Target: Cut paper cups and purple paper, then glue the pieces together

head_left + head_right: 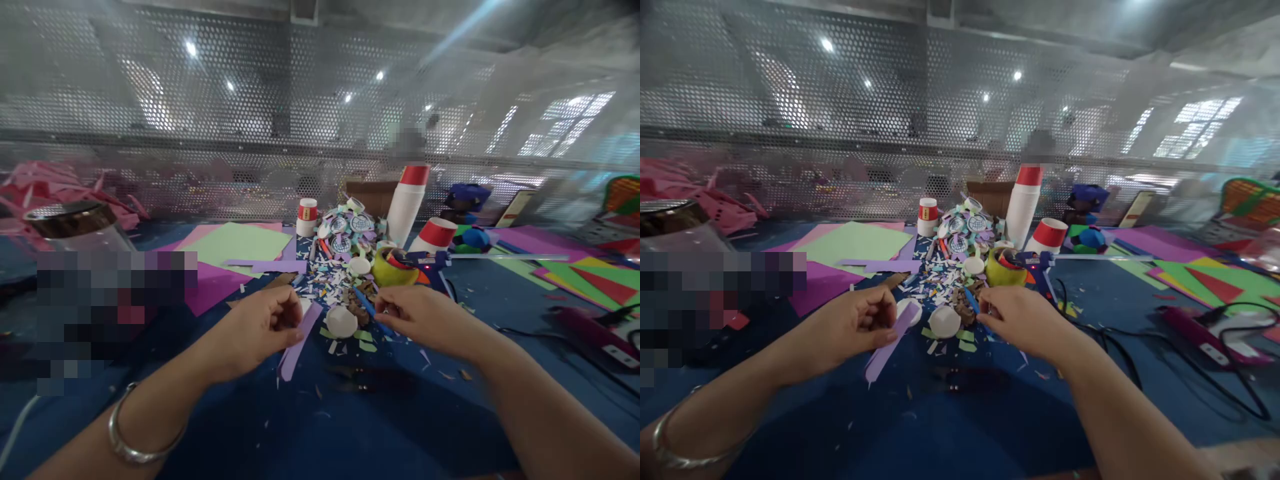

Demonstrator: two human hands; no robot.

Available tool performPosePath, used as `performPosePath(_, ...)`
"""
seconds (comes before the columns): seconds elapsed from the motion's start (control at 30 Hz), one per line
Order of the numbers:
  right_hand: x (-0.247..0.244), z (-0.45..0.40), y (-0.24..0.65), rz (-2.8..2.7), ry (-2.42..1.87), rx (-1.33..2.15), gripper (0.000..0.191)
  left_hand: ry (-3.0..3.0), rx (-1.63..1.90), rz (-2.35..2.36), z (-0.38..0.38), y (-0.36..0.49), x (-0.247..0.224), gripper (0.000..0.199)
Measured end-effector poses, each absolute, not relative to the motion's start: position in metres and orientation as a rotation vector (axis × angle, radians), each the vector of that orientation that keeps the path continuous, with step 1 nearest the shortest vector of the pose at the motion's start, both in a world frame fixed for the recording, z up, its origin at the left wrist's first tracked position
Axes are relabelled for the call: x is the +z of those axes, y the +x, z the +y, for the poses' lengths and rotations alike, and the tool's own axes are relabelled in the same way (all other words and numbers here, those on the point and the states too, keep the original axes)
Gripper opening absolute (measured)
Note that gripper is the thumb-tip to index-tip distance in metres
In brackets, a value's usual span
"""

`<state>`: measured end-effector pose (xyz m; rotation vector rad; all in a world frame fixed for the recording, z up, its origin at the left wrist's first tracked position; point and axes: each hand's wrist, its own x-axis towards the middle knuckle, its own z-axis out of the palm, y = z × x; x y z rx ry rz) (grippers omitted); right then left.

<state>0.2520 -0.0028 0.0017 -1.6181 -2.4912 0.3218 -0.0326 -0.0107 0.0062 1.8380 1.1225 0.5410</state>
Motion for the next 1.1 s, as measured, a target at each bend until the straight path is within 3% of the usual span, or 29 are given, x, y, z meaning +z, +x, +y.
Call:
performPosePath(0.93,-0.022,0.014,0.247,-2.384,-1.729,0.301,0.013,1.733,0.515,1.097,-0.014,-0.024,0.006,0.015)
performPosePath(1.1,-0.022,0.014,0.247,-2.391,-1.706,0.276,0.025,1.807,0.492,1.079,-0.015,-0.023,0.006,0.012)
